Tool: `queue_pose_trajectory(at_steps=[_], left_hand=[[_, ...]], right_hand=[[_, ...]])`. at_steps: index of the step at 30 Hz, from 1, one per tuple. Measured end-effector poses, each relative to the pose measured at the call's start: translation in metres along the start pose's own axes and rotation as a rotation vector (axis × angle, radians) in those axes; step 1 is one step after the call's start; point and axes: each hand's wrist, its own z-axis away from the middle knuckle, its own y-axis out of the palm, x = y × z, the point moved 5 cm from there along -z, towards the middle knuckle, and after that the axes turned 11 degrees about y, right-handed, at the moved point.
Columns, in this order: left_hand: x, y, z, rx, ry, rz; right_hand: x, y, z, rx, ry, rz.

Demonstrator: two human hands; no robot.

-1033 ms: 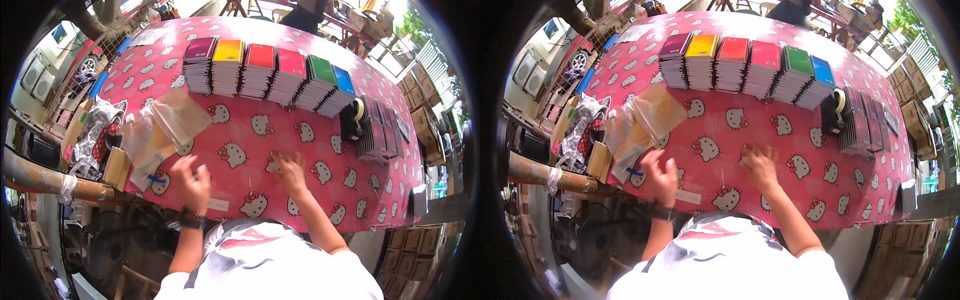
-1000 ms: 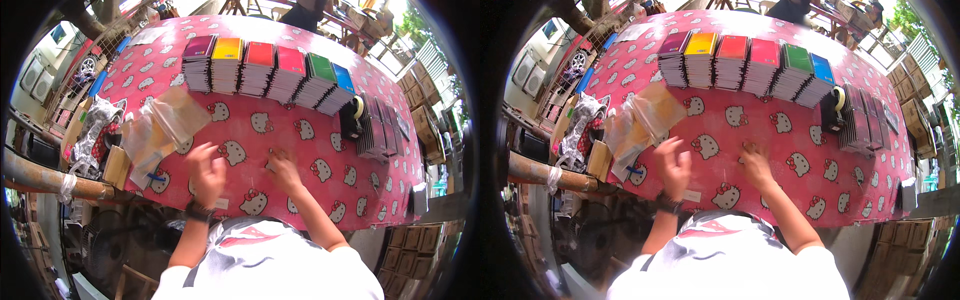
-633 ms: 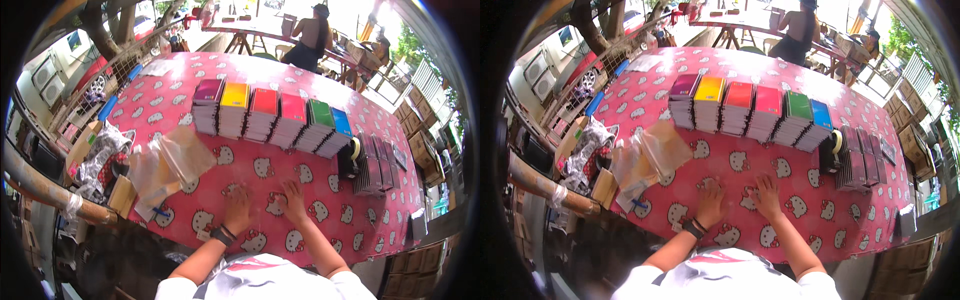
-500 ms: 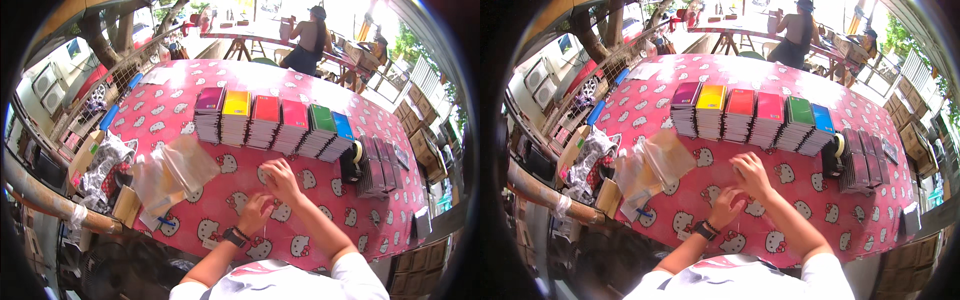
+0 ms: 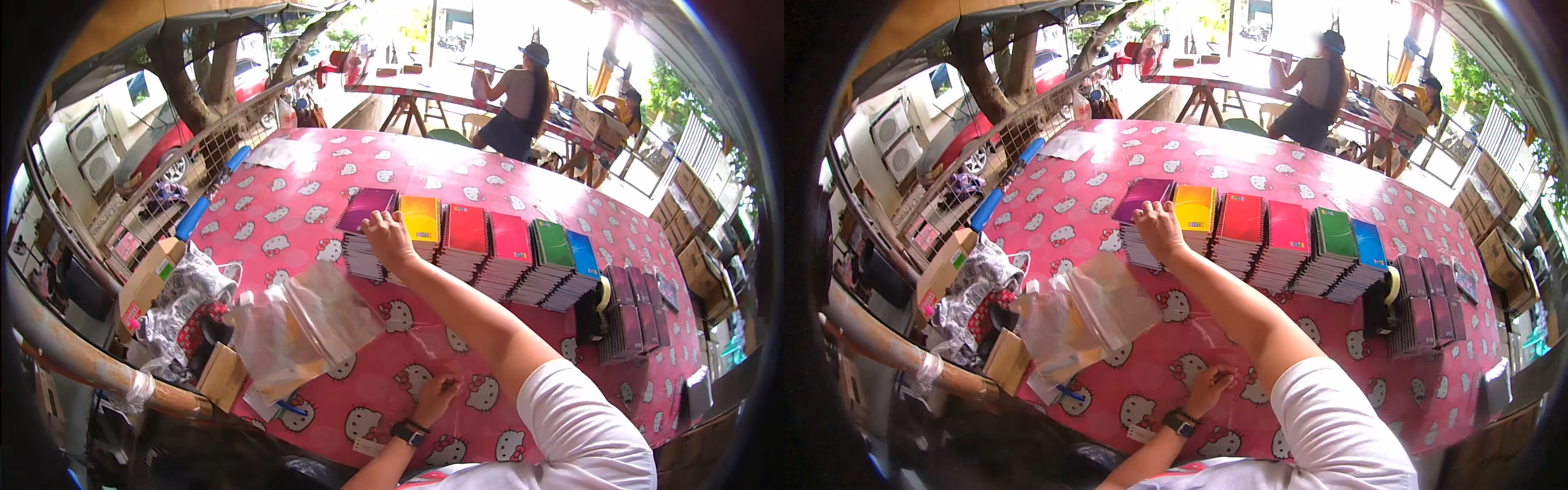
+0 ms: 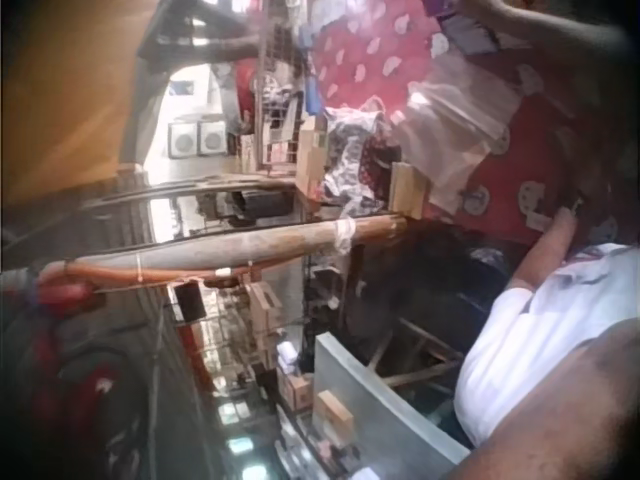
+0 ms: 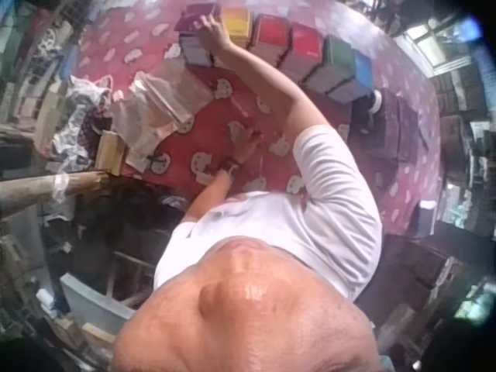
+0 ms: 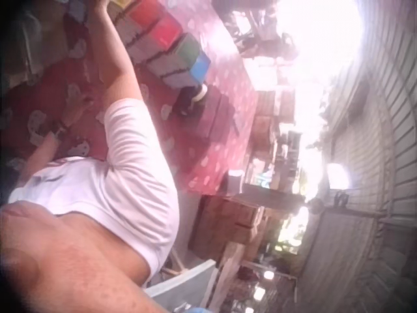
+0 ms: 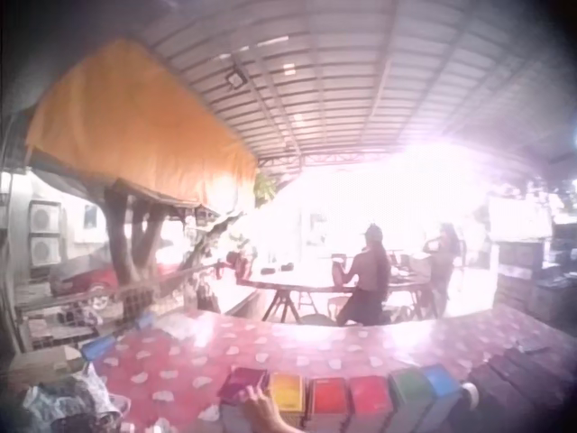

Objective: The person picks up notebooks of various colors from stacks on a table, bundles them together, and places the bundle into a plastic bag. They then seal the plastic bag using tape from a dispenser.

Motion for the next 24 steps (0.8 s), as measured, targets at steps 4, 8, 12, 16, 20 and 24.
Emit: queue_pose_trajectory(at_steps=[4,8,12,16,20,24], left_hand=[[0.006,-0.006,0.000,-0.011,0.047,0.024],[0.006,-0.007,-0.003,-0.008,0.010,0.014],[0.005,0.003,-0.002,0.011,-0.026,-0.003],[-0.019,-0.018,0.001,-0.167,0.124,0.234],[-0.090,-0.058,-0.005,-0.403,0.300,0.650],[-0.090,-0.053,-0.011,0.029,0.109,0.428]], right_hand=[[0.005,-0.006,-0.005,0.008,-0.110,-0.028],[-0.007,-0.004,-0.017,0.103,-0.172,-0.087],[-0.038,-0.034,-0.042,-0.155,-0.142,-0.207],[-0.036,-0.122,-0.047,-0.174,0.207,-0.850],[-0.073,-0.163,0.061,0.340,0.339,-0.941],[-0.085,-0.115,0.199,0.870,0.683,-1.131]])
